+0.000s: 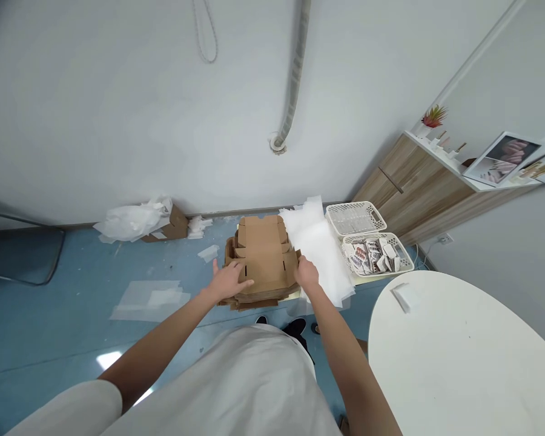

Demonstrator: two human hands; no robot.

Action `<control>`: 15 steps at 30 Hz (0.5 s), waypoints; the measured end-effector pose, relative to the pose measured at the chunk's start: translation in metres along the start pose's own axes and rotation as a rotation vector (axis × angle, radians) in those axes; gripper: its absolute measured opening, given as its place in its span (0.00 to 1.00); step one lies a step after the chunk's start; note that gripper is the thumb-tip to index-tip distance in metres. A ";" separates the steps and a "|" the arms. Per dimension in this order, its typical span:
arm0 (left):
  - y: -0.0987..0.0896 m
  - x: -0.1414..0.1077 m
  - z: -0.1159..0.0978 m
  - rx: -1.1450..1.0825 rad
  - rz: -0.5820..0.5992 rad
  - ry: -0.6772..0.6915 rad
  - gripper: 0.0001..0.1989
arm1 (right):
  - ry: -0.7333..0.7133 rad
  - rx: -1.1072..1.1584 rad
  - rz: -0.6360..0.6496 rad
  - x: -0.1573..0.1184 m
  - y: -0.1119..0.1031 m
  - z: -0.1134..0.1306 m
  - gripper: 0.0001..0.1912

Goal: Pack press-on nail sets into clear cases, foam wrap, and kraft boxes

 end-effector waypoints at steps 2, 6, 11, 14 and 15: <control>-0.007 -0.001 -0.018 -0.023 -0.052 0.056 0.32 | 0.012 0.088 -0.040 0.001 -0.010 0.005 0.07; -0.007 -0.003 -0.058 -0.024 -0.080 0.213 0.24 | 0.044 0.243 -0.063 -0.001 -0.023 0.012 0.09; 0.003 0.002 -0.066 -0.039 -0.052 0.232 0.15 | 0.025 0.383 -0.093 -0.011 -0.031 0.007 0.11; 0.009 0.005 -0.065 0.024 -0.034 0.268 0.15 | -0.033 0.399 -0.146 -0.022 -0.037 0.010 0.14; 0.011 0.006 -0.065 0.040 -0.031 0.275 0.15 | -0.081 0.360 -0.205 -0.029 -0.043 0.015 0.16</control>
Point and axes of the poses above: each hand's wrist, its own x-axis towards the middle knuckle, its own y-axis out of the palm, z = x × y, the point moved 9 cm from there along x, towards the middle knuckle, and after that the axes turned 12 degrees about x, right-handed, at the moved point
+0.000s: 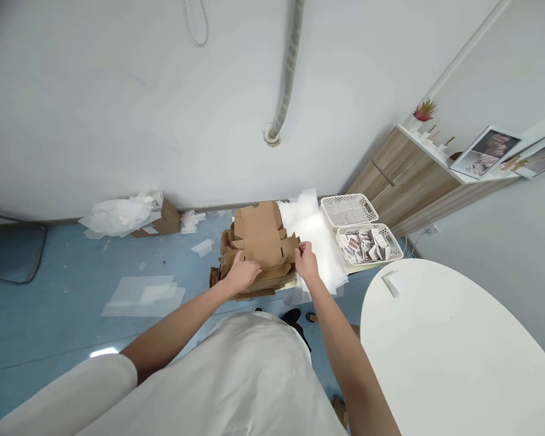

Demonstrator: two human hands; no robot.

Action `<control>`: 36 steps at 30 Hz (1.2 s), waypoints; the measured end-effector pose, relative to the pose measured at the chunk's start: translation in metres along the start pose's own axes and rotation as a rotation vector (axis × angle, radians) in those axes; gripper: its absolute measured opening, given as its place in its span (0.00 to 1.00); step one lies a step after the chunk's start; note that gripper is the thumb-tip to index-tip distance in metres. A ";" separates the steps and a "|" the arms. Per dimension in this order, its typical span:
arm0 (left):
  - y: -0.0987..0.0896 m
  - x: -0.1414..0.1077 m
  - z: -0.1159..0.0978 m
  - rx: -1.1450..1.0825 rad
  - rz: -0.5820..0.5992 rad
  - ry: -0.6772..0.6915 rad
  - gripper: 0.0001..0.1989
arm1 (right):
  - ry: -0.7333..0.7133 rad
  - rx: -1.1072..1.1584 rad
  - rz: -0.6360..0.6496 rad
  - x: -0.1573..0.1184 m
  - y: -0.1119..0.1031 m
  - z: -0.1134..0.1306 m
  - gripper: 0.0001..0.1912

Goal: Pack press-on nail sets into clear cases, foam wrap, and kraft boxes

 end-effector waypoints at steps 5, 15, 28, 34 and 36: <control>0.003 0.001 -0.001 0.008 -0.002 -0.006 0.16 | -0.351 -0.194 0.136 -0.040 0.025 0.044 0.14; -0.036 -0.012 -0.004 -0.047 -0.167 0.020 0.16 | -0.180 -0.081 0.525 -0.080 0.087 -0.007 0.20; -0.037 -0.035 -0.044 -0.130 -0.250 0.202 0.15 | 0.326 0.472 0.163 -0.038 0.006 -0.022 0.35; -0.029 -0.032 -0.066 -0.088 -0.278 0.270 0.14 | 0.264 0.090 0.120 -0.043 -0.011 -0.016 0.30; -0.028 -0.031 -0.075 -0.059 -0.307 0.299 0.14 | 0.277 0.025 0.090 -0.047 -0.018 -0.020 0.23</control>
Point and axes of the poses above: each hand's wrist, its own x-axis towards the middle knuckle, its own y-axis out of the palm, z = x × y, the point moved 9 cm from there along x, towards the middle knuckle, and after that the axes turned 12 degrees about x, right-handed, at the moved point
